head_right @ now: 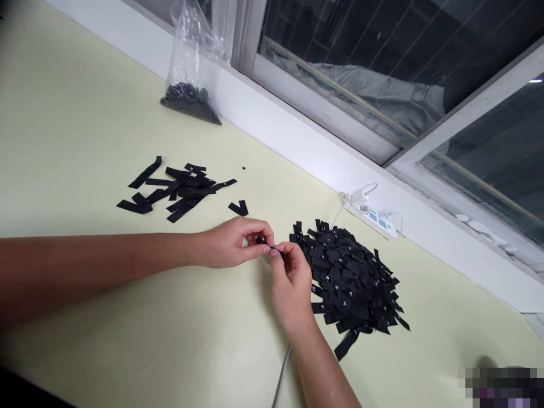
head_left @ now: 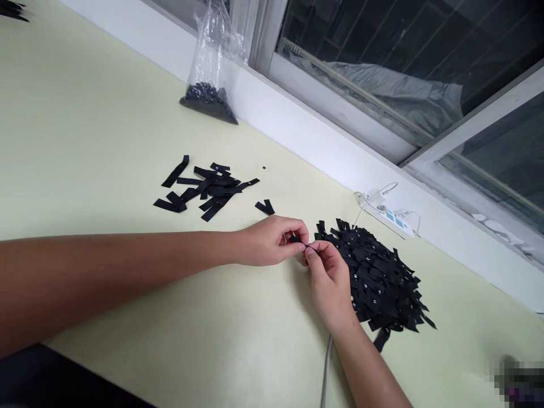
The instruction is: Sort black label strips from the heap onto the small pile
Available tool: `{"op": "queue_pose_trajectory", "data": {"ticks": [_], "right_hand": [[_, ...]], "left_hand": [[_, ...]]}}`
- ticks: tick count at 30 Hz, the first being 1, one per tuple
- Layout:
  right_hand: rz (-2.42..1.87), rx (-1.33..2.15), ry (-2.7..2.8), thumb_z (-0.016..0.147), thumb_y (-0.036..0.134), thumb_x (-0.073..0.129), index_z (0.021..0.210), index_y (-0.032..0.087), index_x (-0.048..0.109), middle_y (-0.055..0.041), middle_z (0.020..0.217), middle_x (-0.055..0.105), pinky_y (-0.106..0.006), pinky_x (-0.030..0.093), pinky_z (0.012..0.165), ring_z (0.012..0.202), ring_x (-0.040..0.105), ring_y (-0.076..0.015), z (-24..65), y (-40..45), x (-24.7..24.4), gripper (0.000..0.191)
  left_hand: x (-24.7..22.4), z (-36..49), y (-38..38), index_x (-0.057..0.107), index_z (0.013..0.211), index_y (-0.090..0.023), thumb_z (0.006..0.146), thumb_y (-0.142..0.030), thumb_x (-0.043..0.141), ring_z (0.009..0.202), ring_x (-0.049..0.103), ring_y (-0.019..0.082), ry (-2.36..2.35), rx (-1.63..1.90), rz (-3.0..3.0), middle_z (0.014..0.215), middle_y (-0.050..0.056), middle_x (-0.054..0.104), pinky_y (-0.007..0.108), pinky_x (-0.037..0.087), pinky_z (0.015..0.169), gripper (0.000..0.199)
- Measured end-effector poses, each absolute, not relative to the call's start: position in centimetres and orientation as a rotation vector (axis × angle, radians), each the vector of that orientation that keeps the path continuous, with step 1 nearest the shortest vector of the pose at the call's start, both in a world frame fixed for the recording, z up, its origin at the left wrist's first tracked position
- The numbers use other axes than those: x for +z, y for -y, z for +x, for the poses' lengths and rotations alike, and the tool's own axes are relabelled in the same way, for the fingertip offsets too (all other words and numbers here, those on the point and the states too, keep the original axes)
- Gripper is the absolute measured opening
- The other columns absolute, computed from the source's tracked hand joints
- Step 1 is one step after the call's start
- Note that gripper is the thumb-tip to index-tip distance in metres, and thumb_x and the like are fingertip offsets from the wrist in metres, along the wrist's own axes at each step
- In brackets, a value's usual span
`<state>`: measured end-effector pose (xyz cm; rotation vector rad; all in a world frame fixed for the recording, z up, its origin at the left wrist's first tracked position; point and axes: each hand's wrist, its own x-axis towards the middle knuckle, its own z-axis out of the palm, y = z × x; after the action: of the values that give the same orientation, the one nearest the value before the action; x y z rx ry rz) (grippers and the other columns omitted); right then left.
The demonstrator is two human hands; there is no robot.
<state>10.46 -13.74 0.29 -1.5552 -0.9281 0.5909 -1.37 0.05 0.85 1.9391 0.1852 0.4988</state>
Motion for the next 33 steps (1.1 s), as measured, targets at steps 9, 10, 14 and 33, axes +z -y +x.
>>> {"op": "queue_pose_trajectory", "data": {"ticks": [9, 10, 14, 33], "right_hand": [[-1.567, 0.609, 0.941, 0.089, 0.043, 0.062, 0.089, 0.020, 0.057, -0.0012, 0.084, 0.059, -0.029, 0.045, 0.070, 0.076, 0.055, -0.0158, 10.53, 13.80, 0.16, 0.023], [-1.567, 0.609, 0.940, 0.089, 0.043, 0.062, 0.089, 0.020, 0.057, -0.0012, 0.083, 0.059, -0.029, 0.045, 0.070, 0.076, 0.055, -0.0159, 10.52, 13.79, 0.16, 0.023], [-1.575, 0.595, 0.937, 0.089, 0.043, 0.062, 0.089, 0.020, 0.057, -0.0006, 0.082, 0.058, -0.029, 0.044, 0.069, 0.075, 0.053, -0.0152, 10.52, 13.82, 0.09, 0.024], [-1.556, 0.606, 0.943, 0.089, 0.043, 0.063, 0.090, 0.020, 0.057, -0.0005, 0.082, 0.057, -0.029, 0.043, 0.069, 0.075, 0.051, -0.0150, 10.63, 13.90, -0.03, 0.023]], "left_hand": [[0.86, -1.37, -0.04, 0.065, 0.094, -0.018, 0.086, -0.027, 0.061, 0.073, 0.057, 0.013, -0.190, 0.491, 1.927, 0.086, 0.003, 0.067, 0.025, 0.042, 0.061, 0.013], [0.84, -1.37, -0.03, 0.065, 0.094, -0.018, 0.086, -0.027, 0.061, 0.072, 0.057, 0.013, -0.191, 0.492, 1.926, 0.086, 0.003, 0.067, 0.025, 0.042, 0.061, 0.013], [0.75, -1.35, -0.04, 0.065, 0.094, -0.018, 0.086, -0.027, 0.060, 0.073, 0.056, 0.012, -0.197, 0.491, 1.933, 0.086, 0.003, 0.067, 0.025, 0.042, 0.061, 0.012], [0.66, -1.29, -0.07, 0.065, 0.094, -0.019, 0.087, -0.027, 0.060, 0.072, 0.056, 0.012, -0.203, 0.489, 1.943, 0.087, 0.003, 0.067, 0.025, 0.042, 0.062, 0.012]]}}
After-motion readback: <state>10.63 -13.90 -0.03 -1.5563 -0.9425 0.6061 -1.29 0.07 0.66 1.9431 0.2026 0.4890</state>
